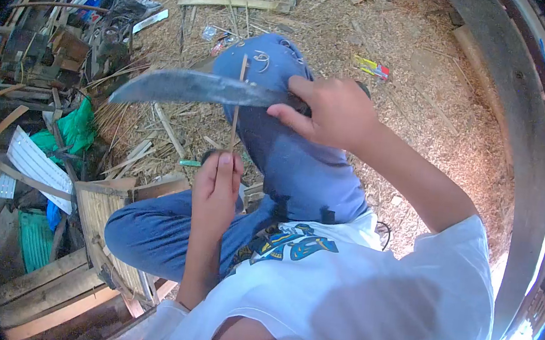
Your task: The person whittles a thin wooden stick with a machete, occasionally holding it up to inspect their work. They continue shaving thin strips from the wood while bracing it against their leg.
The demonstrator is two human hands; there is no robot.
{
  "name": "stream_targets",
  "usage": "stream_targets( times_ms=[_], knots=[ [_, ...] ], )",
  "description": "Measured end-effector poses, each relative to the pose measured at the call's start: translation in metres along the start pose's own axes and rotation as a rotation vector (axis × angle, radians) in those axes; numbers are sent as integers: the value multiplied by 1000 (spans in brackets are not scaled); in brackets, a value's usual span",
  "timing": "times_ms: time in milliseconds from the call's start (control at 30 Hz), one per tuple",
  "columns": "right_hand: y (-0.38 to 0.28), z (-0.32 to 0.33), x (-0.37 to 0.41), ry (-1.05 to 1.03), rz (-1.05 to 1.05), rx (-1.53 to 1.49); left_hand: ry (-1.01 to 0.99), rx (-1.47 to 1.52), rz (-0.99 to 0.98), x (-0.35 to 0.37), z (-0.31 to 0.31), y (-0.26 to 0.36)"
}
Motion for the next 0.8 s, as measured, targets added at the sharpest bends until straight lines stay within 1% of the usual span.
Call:
stream_targets(
  times_ms=[33,100,133,333,467,600,667,733,800],
  knots=[
    [-2,2,0,-44,-1,25,-28,73,40,-6,-5,2],
    [-7,7,-2,-130,-5,68,-38,77,22,-18,-11,4],
    [-7,7,-3,-129,-8,82,-42,78,13,-22,-13,5],
    [-5,8,-10,-133,-9,107,-146,283,166,-24,-8,13],
    [0,5,-10,-123,-41,115,-146,277,202,-13,-1,6],
    [7,5,-9,-60,-111,105,-199,272,278,22,18,-4],
    [10,7,-7,-65,-132,43,-211,267,299,28,24,-6],
    [11,8,-6,-66,-122,-3,-187,261,307,30,26,-9],
    [7,6,-1,-59,-101,-34,-181,244,248,19,19,-6]
  ],
)
Point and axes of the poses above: each hand's wrist, its own x-axis away from the middle knuckle, its own z-axis out of the back of the hand, y = z × x, the point moved 3 cm from there along -x, towards the middle knuckle, and after that the axes turned 2 degrees about z, right-handed, at the moved point
